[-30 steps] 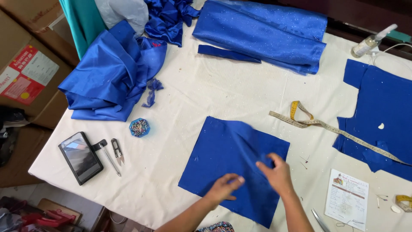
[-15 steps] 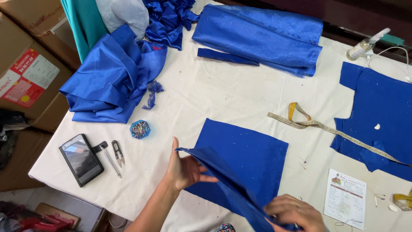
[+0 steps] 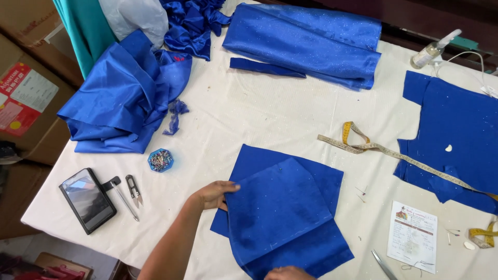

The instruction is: The person cuts a piece of blue fabric using scissors, following marked lines. They then fold the fabric and use chalk to mark a new line before cutting again.

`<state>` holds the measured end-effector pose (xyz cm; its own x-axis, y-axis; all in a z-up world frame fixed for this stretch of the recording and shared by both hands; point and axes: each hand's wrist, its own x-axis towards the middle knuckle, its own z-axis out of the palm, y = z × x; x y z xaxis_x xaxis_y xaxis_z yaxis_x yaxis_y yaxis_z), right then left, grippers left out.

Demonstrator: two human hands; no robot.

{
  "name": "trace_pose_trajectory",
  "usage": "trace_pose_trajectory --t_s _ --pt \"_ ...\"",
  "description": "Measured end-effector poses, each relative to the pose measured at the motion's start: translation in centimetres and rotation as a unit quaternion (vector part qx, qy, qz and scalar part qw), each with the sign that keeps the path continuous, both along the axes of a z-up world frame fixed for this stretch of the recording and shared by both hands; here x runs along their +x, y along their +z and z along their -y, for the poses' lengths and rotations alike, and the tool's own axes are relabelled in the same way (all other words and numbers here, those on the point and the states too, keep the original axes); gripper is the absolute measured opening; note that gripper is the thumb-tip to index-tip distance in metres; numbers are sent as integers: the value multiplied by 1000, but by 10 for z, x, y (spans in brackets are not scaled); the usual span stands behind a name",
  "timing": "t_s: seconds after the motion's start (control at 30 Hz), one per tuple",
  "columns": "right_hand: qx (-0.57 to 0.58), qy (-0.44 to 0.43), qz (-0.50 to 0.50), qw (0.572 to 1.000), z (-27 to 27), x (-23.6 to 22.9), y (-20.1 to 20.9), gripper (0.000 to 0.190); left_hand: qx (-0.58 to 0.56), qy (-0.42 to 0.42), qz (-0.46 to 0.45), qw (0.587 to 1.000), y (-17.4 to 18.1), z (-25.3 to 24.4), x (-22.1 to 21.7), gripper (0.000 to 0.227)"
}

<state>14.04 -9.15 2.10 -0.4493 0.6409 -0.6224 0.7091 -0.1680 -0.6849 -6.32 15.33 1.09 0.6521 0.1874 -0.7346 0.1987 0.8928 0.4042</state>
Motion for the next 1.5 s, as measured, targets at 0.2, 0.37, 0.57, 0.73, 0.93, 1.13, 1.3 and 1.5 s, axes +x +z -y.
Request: trace_pose_trajectory --t_s 0.2,0.37,0.57,0.73,0.93,1.13,1.3,1.5 --pt "28 -346 26 938 -63 50 -13 10 113 -83 -160 977 -11 -3 6 40" --pt "171 -437 86 879 -141 82 -73 21 206 -39 -183 960 -61 1 12 39" --pt "153 -423 153 880 -180 86 -104 21 239 -14 -225 944 -70 6 13 32" --pt "78 -470 138 868 -186 89 -85 11 221 26 -230 947 -52 14 9 21" --pt "41 -729 -201 652 -183 92 -82 14 216 41 -215 951 -59 13 3 17" --pt "22 -617 -243 748 -158 31 -63 7 201 76 -175 961 -21 22 -4 21" --pt "-53 -530 -298 793 -142 -22 -106 24 211 130 -142 958 -33 37 -2 15" --pt "-23 -496 -236 835 -147 -38 -84 21 288 106 -115 945 -80 43 -10 6"
